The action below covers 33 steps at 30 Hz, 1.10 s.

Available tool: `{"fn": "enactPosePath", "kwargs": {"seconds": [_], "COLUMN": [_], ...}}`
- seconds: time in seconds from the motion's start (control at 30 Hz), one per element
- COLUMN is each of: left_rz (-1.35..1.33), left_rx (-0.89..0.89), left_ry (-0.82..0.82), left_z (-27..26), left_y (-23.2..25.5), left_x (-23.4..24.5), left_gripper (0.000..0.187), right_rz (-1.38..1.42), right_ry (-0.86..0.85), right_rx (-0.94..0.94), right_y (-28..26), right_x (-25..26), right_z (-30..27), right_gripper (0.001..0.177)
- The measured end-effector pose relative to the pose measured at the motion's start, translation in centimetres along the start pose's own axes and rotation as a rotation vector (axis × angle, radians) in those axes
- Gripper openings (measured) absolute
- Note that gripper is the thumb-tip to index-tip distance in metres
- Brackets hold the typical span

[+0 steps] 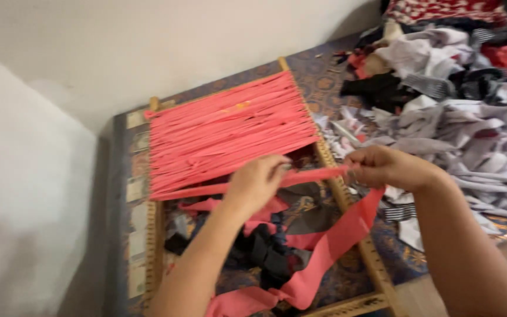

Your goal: Weaving fabric strips onto a wooden loom to create a handmade rug

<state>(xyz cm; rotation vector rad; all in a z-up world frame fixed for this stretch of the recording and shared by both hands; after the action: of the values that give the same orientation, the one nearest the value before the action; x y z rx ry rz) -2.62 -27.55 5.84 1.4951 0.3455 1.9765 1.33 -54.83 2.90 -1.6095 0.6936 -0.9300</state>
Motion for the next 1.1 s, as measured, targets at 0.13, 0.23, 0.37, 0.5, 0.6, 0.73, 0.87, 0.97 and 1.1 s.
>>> {"fn": "enactPosePath", "kwargs": {"seconds": [0.13, 0.23, 0.37, 0.5, 0.6, 0.73, 0.87, 0.97, 1.1], "left_rz": [0.010, 0.020, 0.023, 0.036, -0.016, -0.030, -0.030, -0.044, -0.014], "left_rx": [0.007, -0.014, 0.076, 0.081, 0.134, 0.189, 0.122, 0.096, 0.150], "left_ry": [-0.098, -0.105, -0.085, -0.040, 0.079, 0.135, 0.090, 0.102, 0.151], "left_z": [2.1, 3.4, 4.6, 4.9, 5.7, 5.9, 6.0, 6.2, 6.2], "left_y": [2.1, 2.3, 1.0, 1.6, 0.1, 0.2, 1.1, 1.1, 0.3], "left_x": [-4.6, -6.8, -8.6, -9.0, -10.9, -9.0, -9.5, -10.2, -11.4], "left_gripper": [0.027, 0.025, 0.022, 0.032, 0.018, 0.015, 0.024, 0.026, 0.019], "right_rz": [-0.044, -0.104, -0.091, -0.114, -0.034, 0.046, -0.113, -0.202, -0.372], "right_ry": [0.239, 0.292, 0.424, 0.520, 0.519, 0.539, 0.611, 0.627, 0.653], "right_rx": [-0.014, -0.005, 0.143, 0.290, 0.291, 0.241, 0.262, 0.259, 0.248], "right_y": [-0.3, 2.2, 4.4, 6.4, 6.9, 7.4, 7.2, 6.7, 6.1], "right_x": [-0.2, 0.3, 0.8, 0.9, 0.7, 1.0, 1.0, 0.3, -0.2], "right_z": [1.1, 3.3, 5.4, 7.4, 7.7, 7.0, 6.8, 6.8, 6.7], "right_gripper": [0.012, 0.012, 0.012, 0.017, 0.017, 0.017, 0.015, 0.015, 0.015]}}
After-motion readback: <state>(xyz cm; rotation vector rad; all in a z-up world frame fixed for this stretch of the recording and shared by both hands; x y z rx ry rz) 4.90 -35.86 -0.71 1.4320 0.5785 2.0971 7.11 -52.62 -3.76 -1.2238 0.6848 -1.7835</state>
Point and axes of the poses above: each hand's wrist, its own z-axis towards the middle knuckle, its own x-axis out of the back of the hand, y = z × x, the point moved 1 cm from there along z, towards the middle knuckle, and after that the axes turned 13 degrees about y, right-handed, at the moved point
